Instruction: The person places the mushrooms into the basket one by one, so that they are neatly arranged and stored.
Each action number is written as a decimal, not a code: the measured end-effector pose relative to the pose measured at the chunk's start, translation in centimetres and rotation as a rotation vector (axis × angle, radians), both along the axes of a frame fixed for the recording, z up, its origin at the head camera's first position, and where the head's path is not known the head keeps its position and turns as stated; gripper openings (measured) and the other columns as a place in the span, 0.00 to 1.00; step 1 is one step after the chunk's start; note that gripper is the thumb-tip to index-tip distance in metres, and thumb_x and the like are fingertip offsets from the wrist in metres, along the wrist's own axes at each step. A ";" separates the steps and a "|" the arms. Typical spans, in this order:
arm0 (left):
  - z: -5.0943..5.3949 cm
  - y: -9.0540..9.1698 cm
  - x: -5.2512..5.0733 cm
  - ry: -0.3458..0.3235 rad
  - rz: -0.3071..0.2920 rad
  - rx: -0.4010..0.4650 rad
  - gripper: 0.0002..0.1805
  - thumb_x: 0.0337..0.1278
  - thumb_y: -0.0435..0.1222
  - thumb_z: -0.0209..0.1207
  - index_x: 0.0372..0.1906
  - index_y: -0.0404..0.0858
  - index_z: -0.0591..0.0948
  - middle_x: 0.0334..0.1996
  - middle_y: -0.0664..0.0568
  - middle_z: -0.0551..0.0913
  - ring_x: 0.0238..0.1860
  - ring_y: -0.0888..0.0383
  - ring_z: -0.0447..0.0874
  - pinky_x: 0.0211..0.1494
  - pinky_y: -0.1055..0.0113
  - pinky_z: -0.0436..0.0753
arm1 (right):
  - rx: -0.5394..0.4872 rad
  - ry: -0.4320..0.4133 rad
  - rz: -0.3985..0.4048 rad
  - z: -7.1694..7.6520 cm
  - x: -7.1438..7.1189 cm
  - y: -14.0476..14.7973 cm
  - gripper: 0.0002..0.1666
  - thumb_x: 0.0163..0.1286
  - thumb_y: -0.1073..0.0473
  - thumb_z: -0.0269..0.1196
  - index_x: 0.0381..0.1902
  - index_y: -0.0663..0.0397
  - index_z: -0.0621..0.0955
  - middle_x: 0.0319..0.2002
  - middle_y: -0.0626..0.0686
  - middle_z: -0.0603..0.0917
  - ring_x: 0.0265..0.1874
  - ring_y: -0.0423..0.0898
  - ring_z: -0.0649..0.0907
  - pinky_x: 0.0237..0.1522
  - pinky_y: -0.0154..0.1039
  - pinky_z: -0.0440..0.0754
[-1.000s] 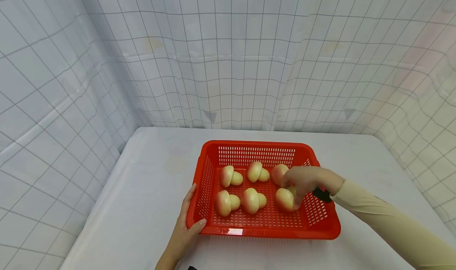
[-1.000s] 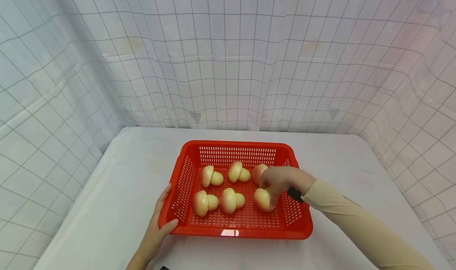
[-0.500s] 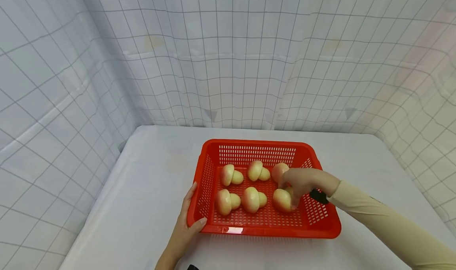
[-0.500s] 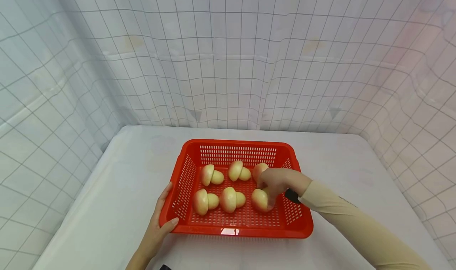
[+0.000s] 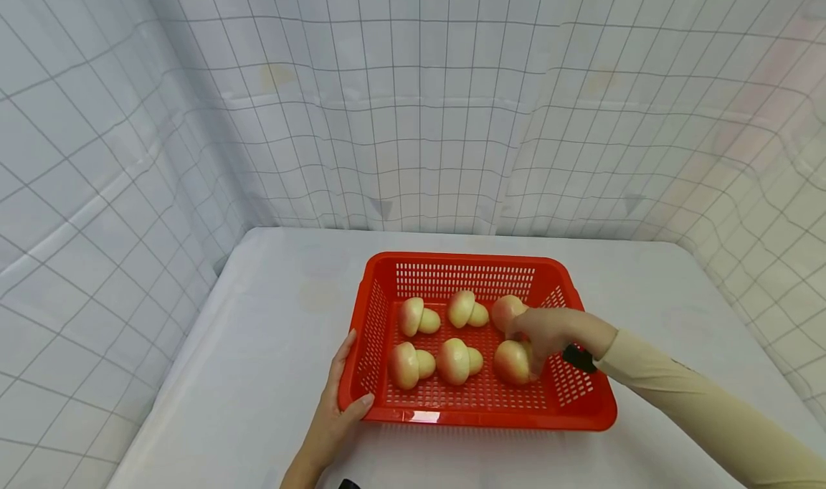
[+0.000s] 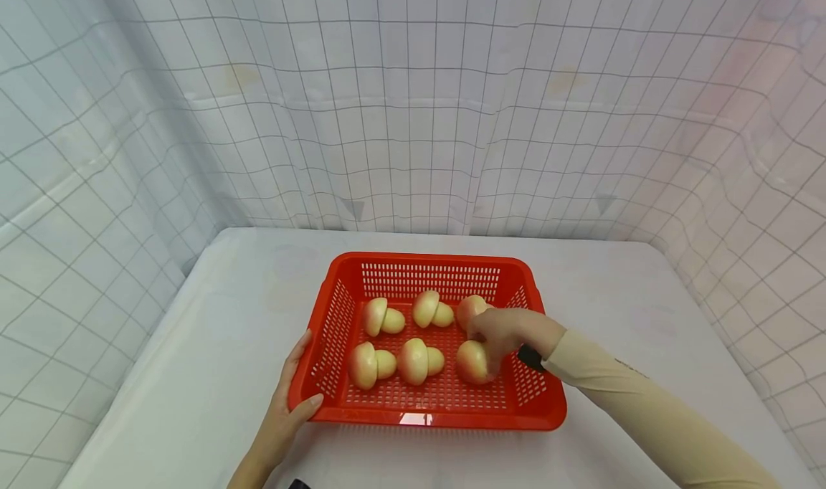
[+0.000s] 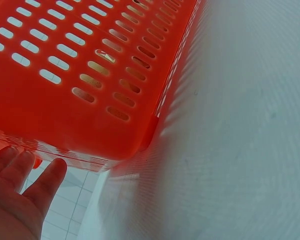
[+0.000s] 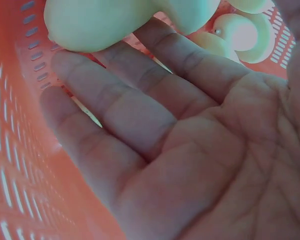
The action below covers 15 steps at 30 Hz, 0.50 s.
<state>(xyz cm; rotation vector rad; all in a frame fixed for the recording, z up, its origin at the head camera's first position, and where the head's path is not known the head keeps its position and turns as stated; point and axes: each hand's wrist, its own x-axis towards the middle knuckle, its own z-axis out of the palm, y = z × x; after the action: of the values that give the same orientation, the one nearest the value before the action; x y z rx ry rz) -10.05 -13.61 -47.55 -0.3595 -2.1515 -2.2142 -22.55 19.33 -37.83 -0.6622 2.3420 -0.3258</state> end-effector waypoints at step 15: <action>-0.2 0.0 -0.1 -0.019 0.022 0.006 0.44 0.54 0.30 0.55 0.74 0.55 0.52 0.71 0.51 0.52 0.62 0.39 0.60 0.51 0.58 0.78 | 0.003 0.040 -0.008 0.0 0.7 0.2 0.24 0.42 0.64 0.78 0.36 0.46 0.79 0.32 0.44 0.76 0.35 0.46 0.74 0.43 0.44 0.76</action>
<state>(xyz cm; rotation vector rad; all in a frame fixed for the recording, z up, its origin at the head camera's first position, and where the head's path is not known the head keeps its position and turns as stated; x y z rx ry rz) -10.12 -13.58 -47.73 -0.3134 -2.1465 -2.2213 -21.88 19.56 -37.87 -0.6641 2.3834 -0.3145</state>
